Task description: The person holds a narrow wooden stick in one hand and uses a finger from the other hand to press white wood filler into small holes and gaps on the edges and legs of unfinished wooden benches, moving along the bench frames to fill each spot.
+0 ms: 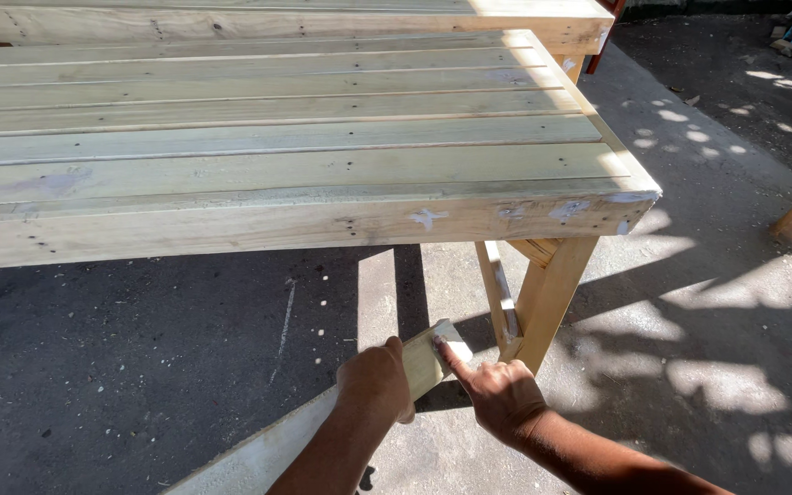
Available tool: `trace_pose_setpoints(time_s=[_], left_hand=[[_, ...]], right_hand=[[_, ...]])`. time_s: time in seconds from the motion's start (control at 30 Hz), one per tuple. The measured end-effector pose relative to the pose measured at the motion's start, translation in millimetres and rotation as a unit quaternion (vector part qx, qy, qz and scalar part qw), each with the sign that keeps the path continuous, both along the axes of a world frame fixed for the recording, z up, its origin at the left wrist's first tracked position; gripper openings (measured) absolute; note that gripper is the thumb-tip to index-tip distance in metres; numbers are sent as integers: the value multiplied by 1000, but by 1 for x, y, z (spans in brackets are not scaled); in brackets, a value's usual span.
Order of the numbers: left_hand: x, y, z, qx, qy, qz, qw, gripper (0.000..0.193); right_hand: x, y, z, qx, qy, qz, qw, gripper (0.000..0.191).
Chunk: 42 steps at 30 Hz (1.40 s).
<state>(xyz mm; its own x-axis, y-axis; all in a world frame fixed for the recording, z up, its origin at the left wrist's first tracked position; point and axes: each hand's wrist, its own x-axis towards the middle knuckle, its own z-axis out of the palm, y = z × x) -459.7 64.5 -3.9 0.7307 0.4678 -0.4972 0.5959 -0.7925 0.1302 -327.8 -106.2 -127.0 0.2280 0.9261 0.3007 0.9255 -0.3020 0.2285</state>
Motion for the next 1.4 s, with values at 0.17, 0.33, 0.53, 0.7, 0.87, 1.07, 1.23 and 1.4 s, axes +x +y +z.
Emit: trace_pose_setpoints(time_s=[0.17,0.33,0.53,0.7,0.87,1.07,1.23,1.4], left_hand=[[-1,0,2,10,-6,-2,1000,90],[1,-3,-5,15,8,-11,1000,92],[6,-4,-17,-3,15,-1,1000,98],[8,-7,-21,-7,27,0,1000,98],[7,-13,-17,-8,24,4,1000,97],[6,-10,-7,-19,10,26,999,94],[2,-11,-8,-23,16,32,999,93],[-1,-8,-13,-32,24,48,998,94]], right_hand=[[4,2,-2,38,2,6,999,78],[9,2,-13,-41,-14,-39,998,72],[15,1,-30,-60,-41,-69,995,64],[12,-1,-30,-112,-19,-85,990,69],[16,-8,-11,-211,16,-132,968,79],[30,-23,8,-327,35,-239,914,89],[42,-28,1,-392,-133,-207,887,92],[53,-29,-12,-410,-188,-195,871,98]])
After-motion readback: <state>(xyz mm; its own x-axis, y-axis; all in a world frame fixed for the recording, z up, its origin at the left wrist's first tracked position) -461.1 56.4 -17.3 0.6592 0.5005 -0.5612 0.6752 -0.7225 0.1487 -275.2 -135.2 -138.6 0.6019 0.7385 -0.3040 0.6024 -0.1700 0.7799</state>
